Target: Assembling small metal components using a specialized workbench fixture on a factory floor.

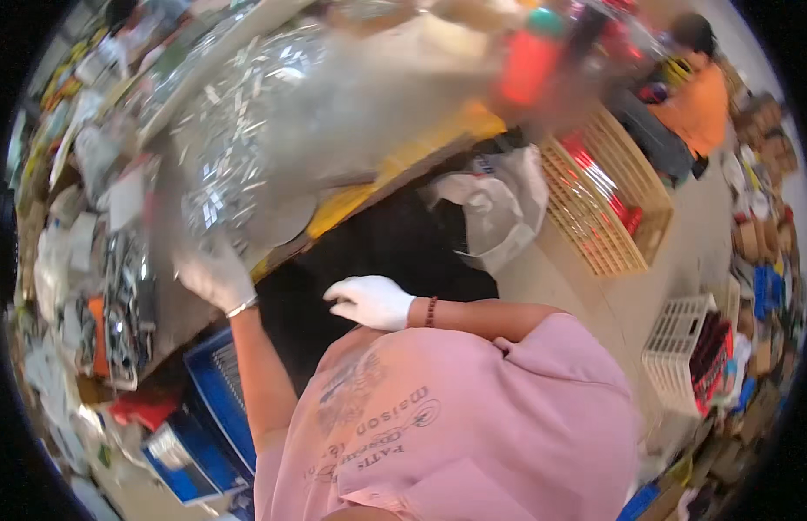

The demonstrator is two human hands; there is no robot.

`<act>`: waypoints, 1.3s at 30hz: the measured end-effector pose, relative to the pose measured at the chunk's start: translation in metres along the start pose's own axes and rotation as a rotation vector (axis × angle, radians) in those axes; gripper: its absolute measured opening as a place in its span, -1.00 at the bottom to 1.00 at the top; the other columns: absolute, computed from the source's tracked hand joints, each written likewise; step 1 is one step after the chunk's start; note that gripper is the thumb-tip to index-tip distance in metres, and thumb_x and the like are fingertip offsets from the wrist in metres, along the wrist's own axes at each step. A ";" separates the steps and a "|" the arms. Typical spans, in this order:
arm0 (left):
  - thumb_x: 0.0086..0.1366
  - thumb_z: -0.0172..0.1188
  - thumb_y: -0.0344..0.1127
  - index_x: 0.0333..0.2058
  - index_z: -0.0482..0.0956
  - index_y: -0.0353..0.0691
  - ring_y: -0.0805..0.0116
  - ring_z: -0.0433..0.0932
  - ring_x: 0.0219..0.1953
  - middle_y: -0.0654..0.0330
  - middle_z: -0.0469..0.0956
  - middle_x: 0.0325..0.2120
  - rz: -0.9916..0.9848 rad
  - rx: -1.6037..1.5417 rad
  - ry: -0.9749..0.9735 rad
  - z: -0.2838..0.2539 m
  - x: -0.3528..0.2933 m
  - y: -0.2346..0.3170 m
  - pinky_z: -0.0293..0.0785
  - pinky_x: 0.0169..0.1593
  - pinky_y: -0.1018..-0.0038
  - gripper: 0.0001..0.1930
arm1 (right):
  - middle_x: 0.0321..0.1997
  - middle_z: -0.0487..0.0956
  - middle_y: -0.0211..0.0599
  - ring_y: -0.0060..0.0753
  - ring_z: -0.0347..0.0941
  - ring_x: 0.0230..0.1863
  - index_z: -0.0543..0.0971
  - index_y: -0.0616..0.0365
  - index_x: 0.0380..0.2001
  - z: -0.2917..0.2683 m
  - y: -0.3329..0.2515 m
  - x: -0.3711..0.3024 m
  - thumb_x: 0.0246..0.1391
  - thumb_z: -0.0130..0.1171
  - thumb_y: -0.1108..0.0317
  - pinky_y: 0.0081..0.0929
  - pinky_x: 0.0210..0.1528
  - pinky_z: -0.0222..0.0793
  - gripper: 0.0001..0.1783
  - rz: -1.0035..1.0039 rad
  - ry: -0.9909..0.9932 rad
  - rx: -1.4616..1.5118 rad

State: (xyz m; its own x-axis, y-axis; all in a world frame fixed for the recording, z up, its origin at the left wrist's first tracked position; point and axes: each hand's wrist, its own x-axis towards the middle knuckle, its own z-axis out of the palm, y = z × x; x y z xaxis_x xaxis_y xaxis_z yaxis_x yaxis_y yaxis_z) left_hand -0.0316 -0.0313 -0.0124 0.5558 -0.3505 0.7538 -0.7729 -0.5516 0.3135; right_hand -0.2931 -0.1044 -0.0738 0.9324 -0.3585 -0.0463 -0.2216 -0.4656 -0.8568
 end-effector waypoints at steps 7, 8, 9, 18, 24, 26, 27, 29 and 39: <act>0.29 0.38 -0.25 0.35 0.41 -0.26 -0.16 0.42 0.30 -0.15 0.48 0.25 -0.064 0.058 -0.023 0.016 -0.018 0.010 0.30 0.35 0.01 -0.32 | -0.17 0.70 -0.16 -0.04 0.65 -0.16 0.71 0.06 -0.11 -0.056 0.002 -0.017 0.23 0.31 0.29 -0.21 -0.10 0.57 -0.80 -0.156 0.273 0.042; 0.29 0.38 -0.26 0.35 0.41 -0.27 -0.16 0.41 0.31 -0.15 0.48 0.26 -0.067 0.059 -0.031 0.015 -0.020 0.006 0.29 0.36 0.01 -0.32 | -0.24 0.70 -0.19 -0.07 0.66 -0.22 0.72 0.05 -0.15 -0.075 -0.007 -0.018 0.21 0.33 0.31 -0.23 -0.16 0.58 -0.83 -0.206 0.280 0.007; 0.29 0.38 -0.28 0.35 0.41 -0.27 -0.15 0.40 0.32 -0.15 0.47 0.26 -0.068 0.057 -0.037 0.012 -0.020 0.004 0.28 0.37 0.01 -0.32 | -0.33 0.67 -0.24 -0.13 0.65 -0.31 0.72 0.04 -0.22 -0.094 -0.015 -0.013 0.17 0.37 0.35 -0.26 -0.24 0.57 -0.89 -0.299 0.394 -0.025; 0.27 0.33 -0.42 0.36 0.37 -0.36 -0.18 0.38 0.33 -0.18 0.44 0.29 -0.042 0.021 -0.112 0.009 -0.009 0.010 0.24 0.40 0.02 -0.32 | 0.00 0.69 -0.04 -0.02 0.62 0.05 0.69 0.14 -0.01 -0.287 0.091 0.170 0.25 0.13 0.35 -0.20 0.15 0.51 -0.69 -0.014 0.642 -0.420; 0.29 0.28 -0.36 0.36 0.35 -0.45 -0.22 0.34 0.36 -0.21 0.39 0.33 -0.103 -0.016 -0.156 0.008 -0.008 0.016 0.18 0.43 -0.03 -0.32 | 0.01 0.63 -0.04 0.06 0.53 0.15 0.65 0.06 0.06 -0.329 0.111 0.259 0.19 0.10 0.41 -0.12 0.23 0.44 -0.63 0.024 0.606 -0.667; 0.30 0.27 -0.36 0.36 0.34 -0.46 -0.22 0.34 0.35 -0.23 0.39 0.32 -0.121 -0.015 -0.170 0.006 -0.009 0.014 0.18 0.43 -0.04 -0.32 | 0.01 0.60 -0.05 0.06 0.52 0.15 0.63 0.06 0.07 -0.341 0.114 0.266 0.14 0.12 0.41 -0.11 0.24 0.43 -0.59 0.003 0.505 -0.676; 0.30 0.27 -0.36 0.36 0.34 -0.46 -0.22 0.34 0.35 -0.23 0.39 0.32 -0.125 -0.005 -0.174 0.004 -0.010 0.011 0.18 0.43 -0.04 -0.32 | 0.00 0.61 -0.05 0.06 0.51 0.15 0.63 0.08 0.04 -0.350 0.105 0.261 0.12 0.14 0.40 -0.10 0.24 0.43 -0.61 -0.166 0.299 -0.725; 0.30 0.27 -0.37 0.36 0.35 -0.46 -0.23 0.33 0.36 -0.23 0.39 0.32 -0.133 -0.038 -0.177 0.010 -0.006 0.016 0.17 0.43 -0.05 -0.33 | -0.02 0.63 -0.04 0.07 0.54 0.12 0.63 0.11 -0.04 -0.377 0.140 0.265 0.07 0.17 0.34 -0.08 0.21 0.45 -0.64 -0.267 0.126 -0.908; 0.29 0.27 -0.47 0.34 0.37 -0.44 -0.17 0.37 0.36 -0.20 0.42 0.32 -0.079 0.020 -0.155 0.023 -0.010 0.013 0.20 0.45 0.07 -0.36 | -0.11 0.69 -0.03 0.06 0.63 -0.04 0.68 0.09 -0.12 -0.356 0.112 0.222 -0.06 0.23 0.40 -0.07 0.01 0.55 -0.65 -0.130 0.269 -0.759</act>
State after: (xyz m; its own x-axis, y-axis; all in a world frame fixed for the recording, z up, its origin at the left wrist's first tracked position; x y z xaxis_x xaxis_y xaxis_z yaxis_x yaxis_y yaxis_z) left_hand -0.0402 -0.0522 -0.0287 0.6561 -0.4175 0.6287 -0.7199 -0.5963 0.3553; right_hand -0.2123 -0.5240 0.0031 0.8848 -0.4010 0.2372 -0.3395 -0.9036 -0.2610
